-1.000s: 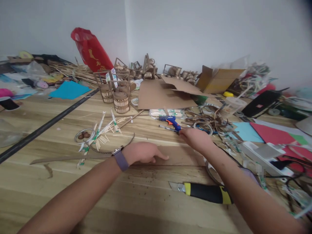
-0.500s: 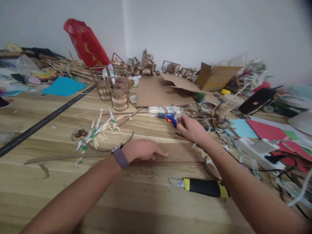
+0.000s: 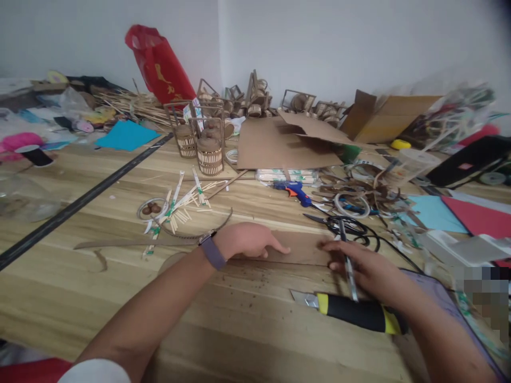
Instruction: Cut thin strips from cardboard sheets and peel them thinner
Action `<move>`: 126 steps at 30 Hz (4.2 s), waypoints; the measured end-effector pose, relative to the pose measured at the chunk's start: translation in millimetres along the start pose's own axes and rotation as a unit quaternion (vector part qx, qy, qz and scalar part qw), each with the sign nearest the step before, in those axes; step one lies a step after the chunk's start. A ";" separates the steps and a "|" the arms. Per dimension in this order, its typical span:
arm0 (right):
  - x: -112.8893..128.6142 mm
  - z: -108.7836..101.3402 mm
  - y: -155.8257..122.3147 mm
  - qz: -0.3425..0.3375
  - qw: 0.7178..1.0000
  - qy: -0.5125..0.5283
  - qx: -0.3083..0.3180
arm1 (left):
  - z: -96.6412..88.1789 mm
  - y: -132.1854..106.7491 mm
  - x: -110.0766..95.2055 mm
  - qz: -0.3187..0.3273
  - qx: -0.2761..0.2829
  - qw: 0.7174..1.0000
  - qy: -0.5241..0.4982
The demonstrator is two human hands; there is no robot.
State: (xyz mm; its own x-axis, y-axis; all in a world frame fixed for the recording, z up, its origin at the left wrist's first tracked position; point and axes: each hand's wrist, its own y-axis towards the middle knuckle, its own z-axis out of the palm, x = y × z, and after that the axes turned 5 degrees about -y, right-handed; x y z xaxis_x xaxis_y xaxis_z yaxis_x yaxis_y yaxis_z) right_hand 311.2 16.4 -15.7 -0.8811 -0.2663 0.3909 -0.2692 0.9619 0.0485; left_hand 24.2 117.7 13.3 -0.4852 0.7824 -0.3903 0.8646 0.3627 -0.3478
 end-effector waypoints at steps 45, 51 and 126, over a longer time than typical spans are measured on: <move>86.8 23.7 1.4 0.085 0.973 0.204 -0.066 | -3.3 -3.0 -6.6 -0.026 0.035 0.998 0.040; 90.2 31.6 4.5 0.078 0.976 0.198 -0.044 | -2.8 -3.0 -11.4 -0.039 0.036 0.996 0.064; 11.3 6.9 -14.4 0.037 0.995 0.046 -0.082 | -5.3 -6.9 -26.2 -0.071 0.036 0.992 0.094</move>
State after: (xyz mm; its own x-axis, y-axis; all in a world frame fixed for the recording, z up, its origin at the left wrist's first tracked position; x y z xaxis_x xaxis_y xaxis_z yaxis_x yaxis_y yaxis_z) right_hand 302.4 -0.9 -18.3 -0.8552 -0.1945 0.4804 -0.1314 0.9780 0.1620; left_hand 31.5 97.4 30.5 -0.5633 0.8088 -0.1690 0.7741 0.4451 -0.4503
